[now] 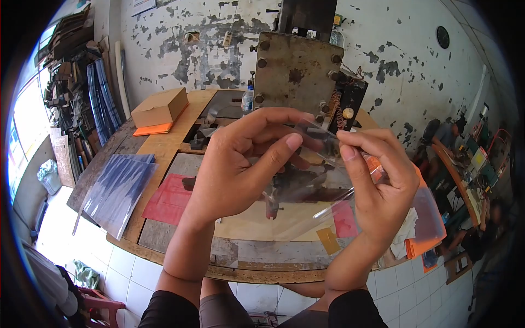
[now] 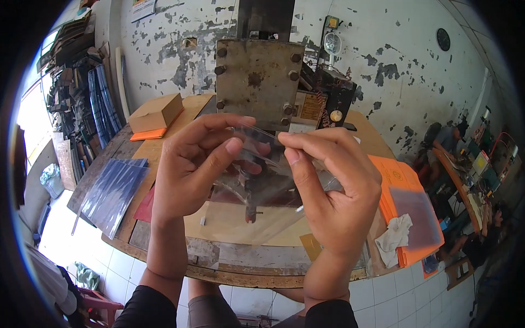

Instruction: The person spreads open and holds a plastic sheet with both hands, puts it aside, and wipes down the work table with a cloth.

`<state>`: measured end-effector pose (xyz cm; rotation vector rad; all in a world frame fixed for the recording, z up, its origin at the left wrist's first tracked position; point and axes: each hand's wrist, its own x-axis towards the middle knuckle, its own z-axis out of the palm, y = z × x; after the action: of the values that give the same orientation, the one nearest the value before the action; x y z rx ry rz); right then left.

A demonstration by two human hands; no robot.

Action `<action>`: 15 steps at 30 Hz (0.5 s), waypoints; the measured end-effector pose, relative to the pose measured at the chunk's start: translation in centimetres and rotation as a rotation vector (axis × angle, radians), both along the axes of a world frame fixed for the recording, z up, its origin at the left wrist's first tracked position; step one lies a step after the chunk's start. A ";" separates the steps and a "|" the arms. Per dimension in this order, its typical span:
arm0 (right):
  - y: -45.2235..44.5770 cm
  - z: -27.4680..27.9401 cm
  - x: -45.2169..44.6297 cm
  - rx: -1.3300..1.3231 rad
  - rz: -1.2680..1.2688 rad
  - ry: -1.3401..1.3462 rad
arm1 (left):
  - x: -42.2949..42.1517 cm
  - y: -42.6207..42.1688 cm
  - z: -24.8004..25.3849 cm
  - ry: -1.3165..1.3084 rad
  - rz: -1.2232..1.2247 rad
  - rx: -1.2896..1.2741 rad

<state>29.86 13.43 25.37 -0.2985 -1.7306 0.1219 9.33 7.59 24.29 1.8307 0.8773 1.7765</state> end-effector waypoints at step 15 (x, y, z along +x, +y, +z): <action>0.0 0.0 -0.2 -0.034 0.029 -0.011 | -0.2 -0.4 0.3 -0.014 0.023 -0.048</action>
<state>29.70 13.41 25.40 -0.2997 -1.7452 0.1717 9.16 7.17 24.61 1.7831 0.9319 1.7644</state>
